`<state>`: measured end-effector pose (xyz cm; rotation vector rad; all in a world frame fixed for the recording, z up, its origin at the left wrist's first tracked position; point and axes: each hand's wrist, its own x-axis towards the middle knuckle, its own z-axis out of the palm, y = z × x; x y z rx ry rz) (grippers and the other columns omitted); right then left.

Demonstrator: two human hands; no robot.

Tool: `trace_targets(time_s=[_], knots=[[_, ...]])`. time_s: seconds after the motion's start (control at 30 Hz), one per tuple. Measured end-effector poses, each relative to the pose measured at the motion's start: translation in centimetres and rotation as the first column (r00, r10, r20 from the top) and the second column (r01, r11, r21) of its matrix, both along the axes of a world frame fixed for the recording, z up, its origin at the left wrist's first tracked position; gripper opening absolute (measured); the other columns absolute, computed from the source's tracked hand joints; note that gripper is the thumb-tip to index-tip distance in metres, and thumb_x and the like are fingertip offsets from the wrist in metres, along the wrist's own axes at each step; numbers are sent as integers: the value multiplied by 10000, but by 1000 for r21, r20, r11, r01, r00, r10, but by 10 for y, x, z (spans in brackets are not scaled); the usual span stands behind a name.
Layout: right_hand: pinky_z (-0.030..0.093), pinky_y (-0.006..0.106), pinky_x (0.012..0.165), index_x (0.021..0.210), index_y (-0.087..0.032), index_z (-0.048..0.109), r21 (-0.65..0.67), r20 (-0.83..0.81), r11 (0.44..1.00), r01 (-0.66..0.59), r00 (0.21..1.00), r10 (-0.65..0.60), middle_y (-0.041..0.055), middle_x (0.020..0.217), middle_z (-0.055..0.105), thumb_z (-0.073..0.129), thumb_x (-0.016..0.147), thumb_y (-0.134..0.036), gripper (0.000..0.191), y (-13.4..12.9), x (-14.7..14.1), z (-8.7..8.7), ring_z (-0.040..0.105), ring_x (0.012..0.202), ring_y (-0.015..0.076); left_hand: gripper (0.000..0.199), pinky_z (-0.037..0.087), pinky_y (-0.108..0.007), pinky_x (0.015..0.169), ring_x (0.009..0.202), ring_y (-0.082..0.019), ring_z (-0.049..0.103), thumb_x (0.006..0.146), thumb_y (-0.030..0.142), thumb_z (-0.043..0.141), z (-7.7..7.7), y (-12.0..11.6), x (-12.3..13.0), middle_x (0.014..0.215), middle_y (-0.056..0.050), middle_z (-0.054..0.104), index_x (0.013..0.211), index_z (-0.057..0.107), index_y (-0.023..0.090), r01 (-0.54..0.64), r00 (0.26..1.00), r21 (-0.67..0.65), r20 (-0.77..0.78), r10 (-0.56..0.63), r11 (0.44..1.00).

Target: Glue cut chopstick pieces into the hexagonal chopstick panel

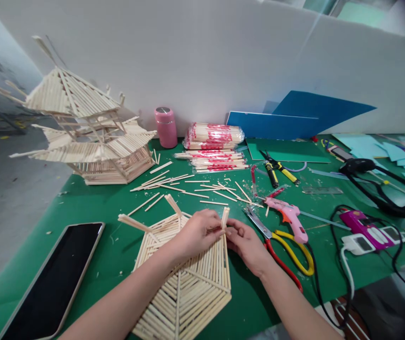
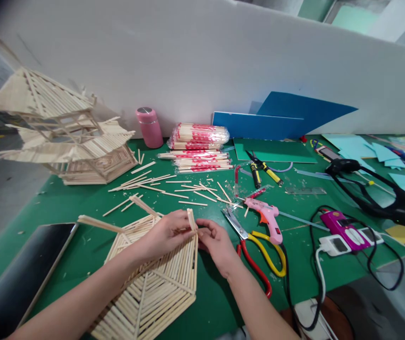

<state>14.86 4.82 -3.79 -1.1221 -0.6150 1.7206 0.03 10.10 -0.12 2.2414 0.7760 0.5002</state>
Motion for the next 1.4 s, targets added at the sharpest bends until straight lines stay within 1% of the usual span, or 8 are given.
trace_targets(time_s=[0.17,0.43,0.67,0.83,1.0,1.2,1.4], knots=[[428,297,663,875,-182,589,-6,6,1000,4,1000,-3,-29,632,635,725,603,-310,329,0,-1,2,604,633,148,199,394,-290,662,721,-159,515,829,240,456,1,0,0,742,-29,585,781,643,193,-3,1000,-11,5,3,1000],[422,284,662,875,-178,578,-11,4,1000,8,1000,-8,-40,604,620,726,605,-292,328,0,-1,3,585,596,124,211,387,-289,660,705,-160,506,824,212,460,-1,1,0,691,-31,589,693,619,165,8,1000,4,-7,-8,1000],[417,288,663,882,-179,585,-11,4,1000,11,1000,-11,-38,614,614,732,594,-309,349,0,-1,2,584,603,128,198,384,-281,658,701,-155,505,816,190,465,-2,2,1,692,-28,586,692,616,162,16,1000,17,-13,-16,1000],[419,282,656,875,-182,585,-5,-1,1000,10,1000,-10,-40,609,609,727,604,-295,327,0,-1,2,581,601,125,210,382,-280,651,695,-155,507,820,184,454,-1,2,1,688,-28,587,681,610,162,23,1000,20,-12,-23,1000],[423,292,655,877,-187,591,-2,5,1000,6,1000,-6,-36,608,617,725,601,-305,329,0,-1,3,592,616,142,213,379,-284,656,705,-157,509,826,195,450,-2,2,1,697,-26,586,687,609,167,20,1000,26,-11,-20,999],[426,287,653,879,-184,589,0,6,1000,2,1000,-2,-33,616,625,724,604,-306,331,0,-1,2,595,610,137,224,376,-278,646,688,-152,496,825,201,456,-3,2,1,663,-19,573,652,592,165,17,1000,32,-12,-17,999],[426,290,661,884,-185,593,8,4,1000,0,1000,0,-28,632,630,726,597,-325,346,0,-1,0,594,615,136,223,377,-276,642,677,-151,487,825,207,459,-1,2,1,642,-18,572,652,594,164,17,1000,30,-10,-16,999]])
